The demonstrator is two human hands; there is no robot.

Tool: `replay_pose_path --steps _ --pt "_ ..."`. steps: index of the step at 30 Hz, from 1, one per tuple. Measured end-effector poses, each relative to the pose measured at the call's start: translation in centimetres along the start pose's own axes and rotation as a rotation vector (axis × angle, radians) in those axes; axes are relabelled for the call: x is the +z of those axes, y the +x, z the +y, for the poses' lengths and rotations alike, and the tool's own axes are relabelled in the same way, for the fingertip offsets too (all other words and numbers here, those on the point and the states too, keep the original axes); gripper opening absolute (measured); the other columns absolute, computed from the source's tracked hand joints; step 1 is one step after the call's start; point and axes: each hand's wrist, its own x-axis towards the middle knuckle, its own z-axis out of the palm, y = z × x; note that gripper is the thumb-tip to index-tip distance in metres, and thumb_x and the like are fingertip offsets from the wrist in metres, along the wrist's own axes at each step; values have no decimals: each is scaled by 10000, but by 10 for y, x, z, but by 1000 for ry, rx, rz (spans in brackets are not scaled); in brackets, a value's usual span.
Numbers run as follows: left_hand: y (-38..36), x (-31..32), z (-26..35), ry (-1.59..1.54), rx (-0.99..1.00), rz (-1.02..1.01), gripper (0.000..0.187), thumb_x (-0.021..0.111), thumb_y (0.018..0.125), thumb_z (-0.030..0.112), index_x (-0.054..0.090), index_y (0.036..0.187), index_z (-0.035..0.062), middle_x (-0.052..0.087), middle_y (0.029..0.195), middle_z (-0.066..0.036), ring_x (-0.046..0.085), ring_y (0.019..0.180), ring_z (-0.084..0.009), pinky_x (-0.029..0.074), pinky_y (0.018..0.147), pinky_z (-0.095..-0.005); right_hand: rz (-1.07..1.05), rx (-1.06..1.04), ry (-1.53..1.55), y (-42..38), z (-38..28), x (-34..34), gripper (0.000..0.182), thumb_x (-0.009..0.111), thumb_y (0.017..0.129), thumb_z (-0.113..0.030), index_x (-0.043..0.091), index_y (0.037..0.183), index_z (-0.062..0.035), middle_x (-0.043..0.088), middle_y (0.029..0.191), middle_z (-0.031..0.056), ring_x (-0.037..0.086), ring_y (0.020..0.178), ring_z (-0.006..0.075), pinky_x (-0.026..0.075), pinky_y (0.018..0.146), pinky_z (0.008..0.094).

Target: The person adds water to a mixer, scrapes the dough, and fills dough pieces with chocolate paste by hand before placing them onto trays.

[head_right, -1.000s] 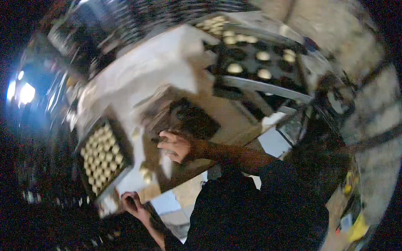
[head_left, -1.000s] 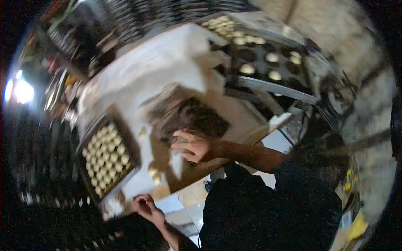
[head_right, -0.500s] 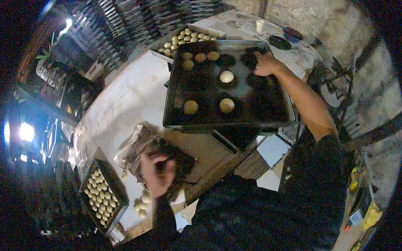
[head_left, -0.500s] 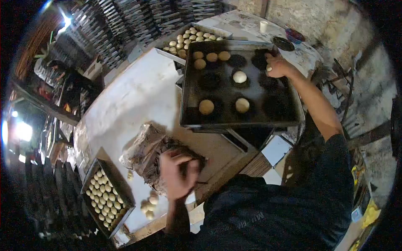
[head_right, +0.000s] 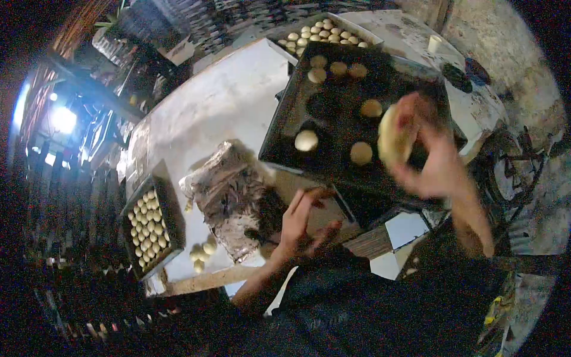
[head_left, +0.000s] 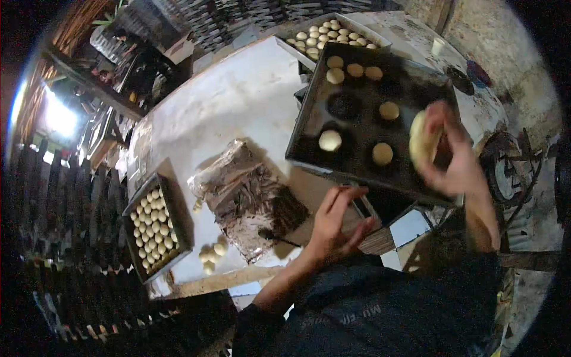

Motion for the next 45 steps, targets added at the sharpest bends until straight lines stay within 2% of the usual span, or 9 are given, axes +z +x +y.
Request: replay_pose_path --steps 3,6,10,13,18,24,30,38,45 --pt "-43 12 16 -839 -187 11 651 564 903 409 366 1377 9 465 1295 -149 430 1218 -264 321 1039 -358 -271 -287 357 -26 -72 58 607 797 614 -179 512 1145 -112 502 1139 129 489 1113 300 389 944 419" --pt "-106 20 -8 -781 -404 345 548 380 990 430 382 1381 46 525 1199 -69 503 1060 -168 391 937 -306 -304 -220 579 -73 -109 139 448 770 690 -216 566 1066 -81 460 1152 165 504 1075 311 439 874 430" --pt "-216 9 -18 -714 -541 573 450 365 996 420 496 1268 86 555 1001 2 465 747 -53 375 607 -202 124 -169 546 -128 -149 239 182 660 776 -139 632 916 -27 538 994 169 590 830 278 492 720 360" --pt "-300 17 -27 -906 -498 824 498 388 969 443 503 1269 63 541 1054 -23 466 860 -108 387 695 -248 436 -219 332 -146 -123 315 96 606 812 -66 612 826 29 573 987 171 596 835 272 481 698 351" --pt "-402 29 8 -696 -399 1210 403 525 936 155 470 1304 1 567 1119 -86 534 949 -141 449 760 -290 -124 96 -150 -174 -97 330 348 605 862 -83 565 1204 -33 453 1242 177 567 1001 323 507 780 408" --pt "-443 39 41 -644 -212 1520 405 588 927 161 489 1274 -25 608 1118 -77 584 999 -144 469 819 -267 -783 71 1058 -206 -305 315 477 720 781 -31 571 1234 -26 621 1017 73 595 830 92 519 728 217" --pt "-454 42 63 -382 -101 1602 393 543 955 191 500 1282 -24 514 1178 -86 550 1027 -144 470 880 -288 -104 -333 795 -220 -405 320 263 687 711 9 721 956 -81 646 846 88 628 700 176 504 623 284" --pt "-470 33 92 -135 -220 1492 401 523 965 168 482 1321 -13 467 961 -32 480 905 -93 441 778 -229 -355 -240 1057 -216 -418 298 351 761 668 -52 688 1009 -12 624 903 100 614 695 155 496 624 266" --pt "-466 31 97 39 -118 1541 448 471 984 220 435 1340 -48 461 954 -59 454 888 -127 411 764 -259 -55 -601 912 -223 -431 278 230 696 677 -76 698 905 -42 601 971 119 621 811 229 504 716 310"
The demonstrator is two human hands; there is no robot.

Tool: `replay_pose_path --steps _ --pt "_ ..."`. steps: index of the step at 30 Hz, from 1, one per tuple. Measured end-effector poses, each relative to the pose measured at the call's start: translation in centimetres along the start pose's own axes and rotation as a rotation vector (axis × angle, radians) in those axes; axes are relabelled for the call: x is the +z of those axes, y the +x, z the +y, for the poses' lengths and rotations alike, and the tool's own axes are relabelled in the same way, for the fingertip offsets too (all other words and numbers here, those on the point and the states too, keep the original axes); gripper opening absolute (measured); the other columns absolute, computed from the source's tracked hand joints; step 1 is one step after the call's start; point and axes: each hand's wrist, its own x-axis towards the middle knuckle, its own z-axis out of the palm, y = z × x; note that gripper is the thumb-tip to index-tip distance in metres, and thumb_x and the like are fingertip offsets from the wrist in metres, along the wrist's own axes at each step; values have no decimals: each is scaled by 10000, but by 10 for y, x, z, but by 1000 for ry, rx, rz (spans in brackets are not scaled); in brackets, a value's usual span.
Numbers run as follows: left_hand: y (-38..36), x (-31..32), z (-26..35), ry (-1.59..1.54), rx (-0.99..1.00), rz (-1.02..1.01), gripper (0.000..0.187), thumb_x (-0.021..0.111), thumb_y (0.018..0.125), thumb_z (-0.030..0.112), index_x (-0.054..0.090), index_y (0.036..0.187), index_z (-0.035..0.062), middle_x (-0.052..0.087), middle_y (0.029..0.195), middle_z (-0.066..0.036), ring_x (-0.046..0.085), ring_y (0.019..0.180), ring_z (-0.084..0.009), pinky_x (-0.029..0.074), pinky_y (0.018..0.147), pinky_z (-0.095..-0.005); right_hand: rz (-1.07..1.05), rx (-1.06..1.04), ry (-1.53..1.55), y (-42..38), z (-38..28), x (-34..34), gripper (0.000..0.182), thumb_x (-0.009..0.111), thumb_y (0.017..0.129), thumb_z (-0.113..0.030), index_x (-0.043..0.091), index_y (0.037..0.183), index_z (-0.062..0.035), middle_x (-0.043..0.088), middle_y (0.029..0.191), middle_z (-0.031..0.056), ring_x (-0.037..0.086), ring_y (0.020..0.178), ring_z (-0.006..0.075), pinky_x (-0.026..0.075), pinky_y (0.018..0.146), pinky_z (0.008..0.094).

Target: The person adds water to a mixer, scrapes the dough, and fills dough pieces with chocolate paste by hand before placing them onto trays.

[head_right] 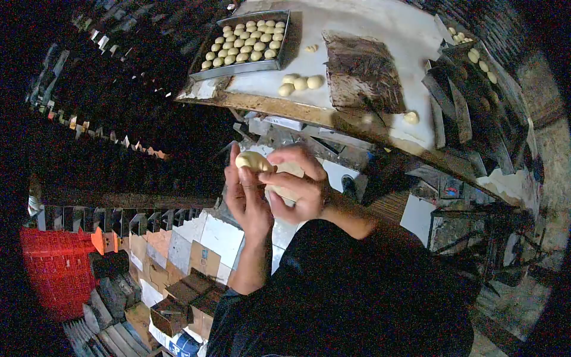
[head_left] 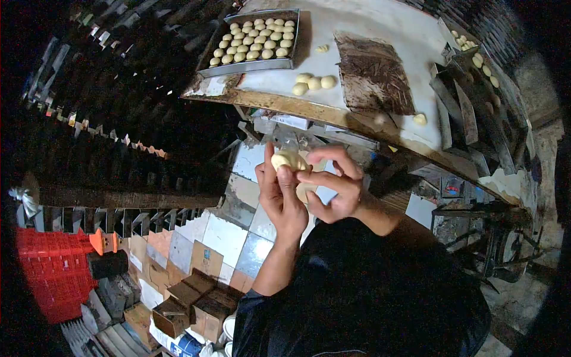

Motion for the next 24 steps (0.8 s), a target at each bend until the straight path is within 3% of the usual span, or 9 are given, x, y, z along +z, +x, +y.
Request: replay_pose_path --steps 3,8,11,13,15,16,18,20,24 --pt "-2 -3 -4 21 8 -7 413 451 987 213 483 1299 -56 490 941 -81 458 874 -141 402 765 -262 50 171 148 0 4 0 292 675 777 -244 677 977 -31 607 1043 157 624 865 270 490 815 349" --pt "-12 24 -11 142 243 -110 505 485 961 271 417 1341 -55 477 1167 -182 454 1105 -276 408 905 -377 49 384 42 2 5 1 165 562 894 -98 608 1020 -2 651 869 116 637 779 210 495 688 307" --pt "3 34 -28 93 -56 -386 462 455 973 302 464 1262 -58 506 1181 -218 490 1131 -281 403 934 -363 -30 420 -182 -12 26 -7 146 512 922 -111 606 921 1 604 776 65 565 693 122 461 641 265" --pt "17 50 -28 113 -235 -466 374 460 979 275 547 1105 -66 607 956 -186 587 885 -244 454 827 -350 79 528 -138 -23 64 -9 118 514 905 -78 605 921 -5 593 755 65 571 665 145 458 619 268" --pt "28 69 -36 172 -146 -414 322 494 975 265 587 995 -42 625 809 -105 567 722 -186 461 718 -321 -5 488 -183 -27 101 -21 148 528 905 -112 569 984 7 571 824 150 576 775 262 453 711 366" --pt "37 72 -49 0 -329 -439 315 506 972 264 606 982 -34 633 823 -93 579 744 -172 465 735 -309 -16 305 -325 -22 117 -29 160 507 922 -120 568 999 6 573 865 156 571 826 266 451 759 379" --pt "51 86 -66 -463 -769 -319 329 545 955 250 591 1081 -50 640 987 -83 595 874 -151 487 793 -315 -88 500 -275 -29 143 -43 246 491 932 -118 502 1150 -4 556 982 163 547 900 326 414 861 425" --pt "55 105 -94 -439 -867 -308 329 561 943 250 585 1074 -51 637 1019 -113 605 907 -184 486 825 -338 -143 667 -181 -34 165 -51 374 475 942 -115 437 1301 -15 539 1099 171 523 975 386 378 964 470" --pt "65 126 -134 -535 -1182 -385 281 574 934 226 597 1056 -26 647 1001 -125 639 924 -201 541 742 -286 -32 550 -222 -47 198 -73 125 541 913 -120 531 956 -3 573 933 192 550 885 313 453 718 412"
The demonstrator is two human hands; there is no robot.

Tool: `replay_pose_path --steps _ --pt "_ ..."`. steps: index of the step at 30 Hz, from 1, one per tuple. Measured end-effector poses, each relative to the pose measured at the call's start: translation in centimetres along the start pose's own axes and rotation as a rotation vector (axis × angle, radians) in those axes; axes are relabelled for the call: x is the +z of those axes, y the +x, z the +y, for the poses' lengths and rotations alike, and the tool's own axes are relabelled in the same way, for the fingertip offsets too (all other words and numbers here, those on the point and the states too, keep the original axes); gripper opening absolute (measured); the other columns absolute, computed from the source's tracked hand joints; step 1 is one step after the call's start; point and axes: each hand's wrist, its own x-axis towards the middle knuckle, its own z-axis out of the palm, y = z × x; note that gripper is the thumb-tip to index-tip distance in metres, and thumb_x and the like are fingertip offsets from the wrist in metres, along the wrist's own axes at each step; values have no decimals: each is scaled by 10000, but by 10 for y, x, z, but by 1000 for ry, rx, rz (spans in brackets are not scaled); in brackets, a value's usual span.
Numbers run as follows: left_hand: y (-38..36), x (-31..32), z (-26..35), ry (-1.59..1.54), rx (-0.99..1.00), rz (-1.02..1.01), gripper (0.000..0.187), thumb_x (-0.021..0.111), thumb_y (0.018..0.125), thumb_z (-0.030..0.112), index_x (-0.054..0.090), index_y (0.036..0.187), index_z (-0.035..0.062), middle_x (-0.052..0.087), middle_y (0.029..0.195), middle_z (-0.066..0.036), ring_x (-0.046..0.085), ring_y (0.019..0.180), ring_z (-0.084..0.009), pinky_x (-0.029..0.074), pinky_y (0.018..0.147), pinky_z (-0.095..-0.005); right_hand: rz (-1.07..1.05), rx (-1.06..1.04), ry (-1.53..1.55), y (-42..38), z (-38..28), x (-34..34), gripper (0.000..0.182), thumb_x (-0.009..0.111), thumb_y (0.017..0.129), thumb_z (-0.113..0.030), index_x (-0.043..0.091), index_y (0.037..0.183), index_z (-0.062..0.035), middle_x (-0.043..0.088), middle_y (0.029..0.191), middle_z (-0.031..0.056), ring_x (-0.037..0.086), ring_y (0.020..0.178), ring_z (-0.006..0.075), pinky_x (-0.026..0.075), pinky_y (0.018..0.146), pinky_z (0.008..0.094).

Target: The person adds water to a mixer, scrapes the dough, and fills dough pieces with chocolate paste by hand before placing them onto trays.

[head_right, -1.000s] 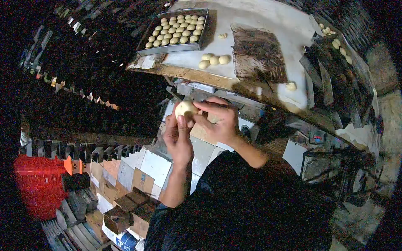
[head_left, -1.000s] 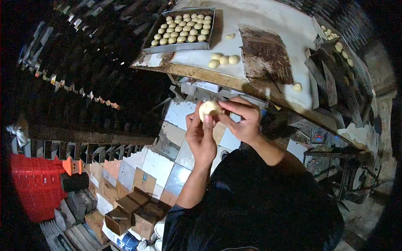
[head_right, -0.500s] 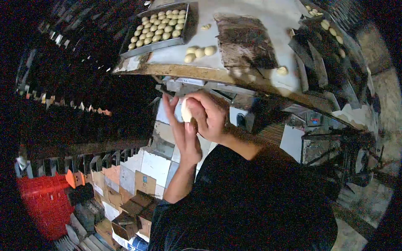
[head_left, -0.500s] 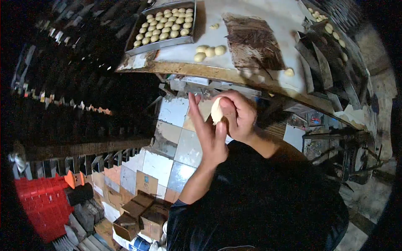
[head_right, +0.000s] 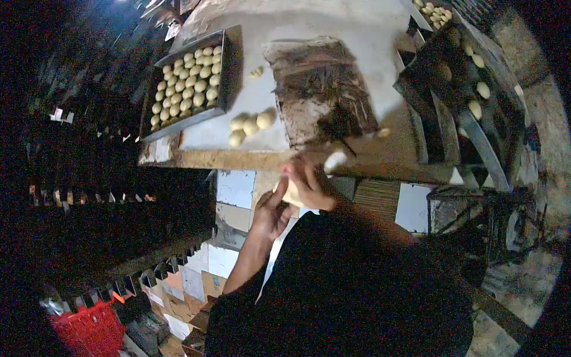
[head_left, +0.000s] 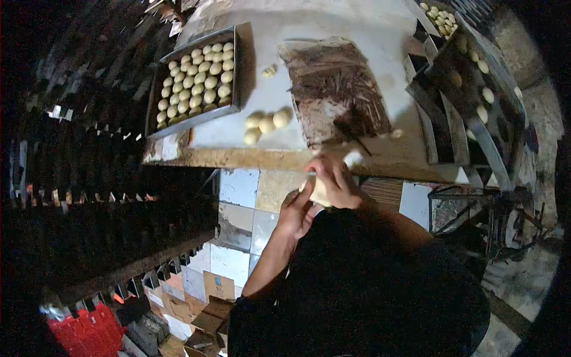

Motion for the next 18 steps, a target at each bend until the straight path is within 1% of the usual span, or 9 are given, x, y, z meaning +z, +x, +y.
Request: replay_pose_path --steps 3,5,6,7,8,10,12,14,18 --pt "15 4 23 32 -116 32 268 594 923 225 613 1036 -17 655 987 -115 650 910 -170 554 671 -236 426 -149 -171 2 81 -17 189 602 846 -139 525 947 1 564 858 152 539 746 312 453 687 408" --pt "23 11 40 227 -115 107 273 595 922 226 609 1040 -20 652 1002 -113 652 886 -167 553 694 -252 -93 261 -787 -5 114 -75 284 631 766 -119 510 991 5 567 863 170 558 702 336 459 667 429" --pt "37 -2 27 139 37 233 262 614 909 200 607 1053 -19 642 1051 -109 643 891 -177 539 770 -296 -234 360 -793 2 115 -82 291 615 749 -87 518 1002 18 564 870 194 567 710 351 469 649 437" --pt "49 -1 34 102 86 92 286 630 894 188 599 1092 -15 636 1066 -95 614 956 -183 493 873 -347 -376 460 -792 8 115 -89 304 600 732 -55 525 1013 32 561 876 218 576 718 365 479 632 444" --pt "59 2 40 116 108 136 319 643 874 217 590 1089 -12 619 1079 -103 593 990 -199 474 874 -349 -518 557 -785 11 116 -93 321 584 715 -23 532 1024 46 559 883 242 586 726 380 488 614 452" --pt "71 13 53 154 165 125 419 638 866 265 565 1158 -27 590 1164 -107 549 1082 -222 420 939 -374 -307 304 -799 12 124 -87 322 585 729 -21 528 1037 52 551 900 243 587 719 387 486 574 463" --pt "76 23 65 168 228 67 400 600 900 214 540 1215 -25 586 1178 -101 549 1092 -204 422 953 -370 -275 260 -726 26 132 -87 318 572 754 -12 521 1060 58 544 935 243 587 739 387 490 593 468" --pt "81 26 69 154 266 68 379 565 927 183 527 1251 -10 577 1191 -87 547 1096 -195 418 967 -370 -430 439 -569 61 124 -88 311 543 788 5 513 1092 66 537 988 242 586 786 380 499 671 467" --pt "89 25 73 189 327 151 356 539 945 179 520 1268 30 554 1223 -72 546 1091 -181 446 941 -353 -255 241 -655 73 202 -58 363 526 806 -46 468 1156 34 531 1025 191 584 883 344 462 833 428"
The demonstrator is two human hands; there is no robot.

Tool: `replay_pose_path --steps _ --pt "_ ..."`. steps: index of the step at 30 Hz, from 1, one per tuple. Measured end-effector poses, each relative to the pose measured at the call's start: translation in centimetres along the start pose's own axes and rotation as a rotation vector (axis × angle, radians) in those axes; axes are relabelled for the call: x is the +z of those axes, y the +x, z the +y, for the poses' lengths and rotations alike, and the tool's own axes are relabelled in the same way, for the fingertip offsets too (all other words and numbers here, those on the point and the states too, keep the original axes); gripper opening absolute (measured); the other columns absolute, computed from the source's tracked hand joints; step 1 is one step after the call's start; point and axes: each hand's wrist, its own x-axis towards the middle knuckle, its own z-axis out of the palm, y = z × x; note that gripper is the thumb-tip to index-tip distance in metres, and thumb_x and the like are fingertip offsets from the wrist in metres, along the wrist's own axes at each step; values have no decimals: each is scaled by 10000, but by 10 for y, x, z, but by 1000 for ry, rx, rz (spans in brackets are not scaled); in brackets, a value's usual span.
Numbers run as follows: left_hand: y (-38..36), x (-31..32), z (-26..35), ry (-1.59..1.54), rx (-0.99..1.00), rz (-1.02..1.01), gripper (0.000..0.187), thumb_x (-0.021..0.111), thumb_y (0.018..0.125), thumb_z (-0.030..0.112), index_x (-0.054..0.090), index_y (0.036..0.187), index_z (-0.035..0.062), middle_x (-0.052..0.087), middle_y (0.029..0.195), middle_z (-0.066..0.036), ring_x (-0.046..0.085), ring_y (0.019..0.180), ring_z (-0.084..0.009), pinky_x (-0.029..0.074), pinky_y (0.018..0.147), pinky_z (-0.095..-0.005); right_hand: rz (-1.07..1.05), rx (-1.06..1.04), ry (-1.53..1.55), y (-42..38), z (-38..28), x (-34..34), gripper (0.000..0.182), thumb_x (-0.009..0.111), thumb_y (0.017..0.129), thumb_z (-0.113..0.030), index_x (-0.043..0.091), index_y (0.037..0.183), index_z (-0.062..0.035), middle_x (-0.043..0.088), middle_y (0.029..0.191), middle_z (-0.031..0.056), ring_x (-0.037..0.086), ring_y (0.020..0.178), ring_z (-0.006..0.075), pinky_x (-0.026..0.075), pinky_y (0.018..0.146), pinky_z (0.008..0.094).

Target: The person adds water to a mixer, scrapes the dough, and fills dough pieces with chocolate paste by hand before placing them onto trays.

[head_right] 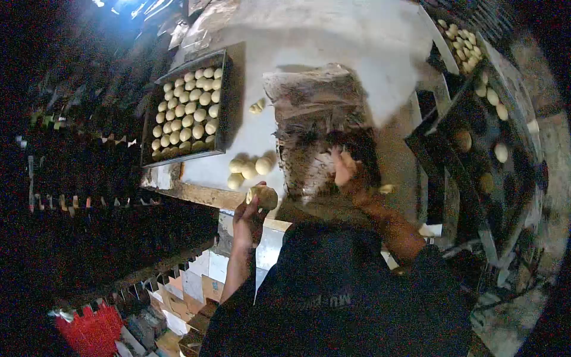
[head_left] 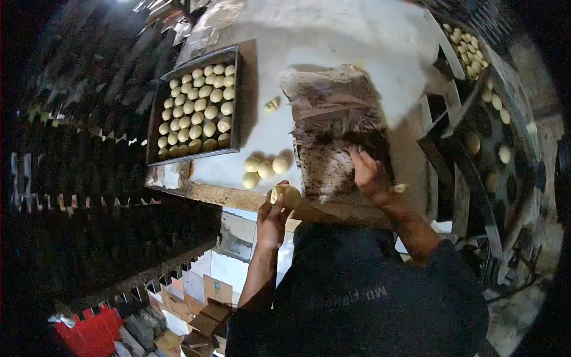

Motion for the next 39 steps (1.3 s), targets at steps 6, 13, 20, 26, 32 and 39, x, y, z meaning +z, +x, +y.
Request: replay_pose_path --steps 6,13,20,26,32,39 --pt "9 8 5 27 -33 11 392 510 958 163 461 1330 49 543 1226 -79 532 1112 -184 456 932 -355 -275 129 128 68 -18 -57 442 458 875 -16 422 1313 28 517 1146 215 577 948 348 495 799 417" --pt "19 24 6 -40 -42 10 445 485 970 198 397 1394 97 513 1269 -85 512 1143 -193 452 936 -368 -550 -176 -206 92 -16 -53 361 539 894 -189 577 1211 -21 606 1095 204 638 968 284 514 764 348" --pt "47 48 -14 -174 3 86 389 489 961 230 496 1292 27 566 1188 -97 523 1115 -225 422 967 -389 -291 -355 807 57 -22 -64 177 581 888 -144 672 937 0 624 688 99 619 612 213 501 583 307" --pt "43 59 -18 -340 -226 -96 386 407 990 249 456 1304 31 545 1205 -105 526 1097 -236 433 965 -364 68 -480 332 -7 -39 -60 435 624 801 -89 568 1231 -57 562 765 111 595 698 212 495 577 331" --pt "38 20 -44 -389 -215 24 353 382 999 255 491 1247 29 543 1203 -112 527 1117 -237 480 938 -347 -28 -160 9 -51 -23 -24 433 607 842 -108 541 1269 -77 592 815 91 589 727 246 501 614 348" --pt "-6 27 -7 -458 33 -144 446 445 977 267 394 1362 47 514 1251 -120 500 1155 -233 411 991 -362 101 -250 773 -43 -93 -55 296 633 877 -203 640 1097 -6 603 967 142 612 889 242 510 709 363"
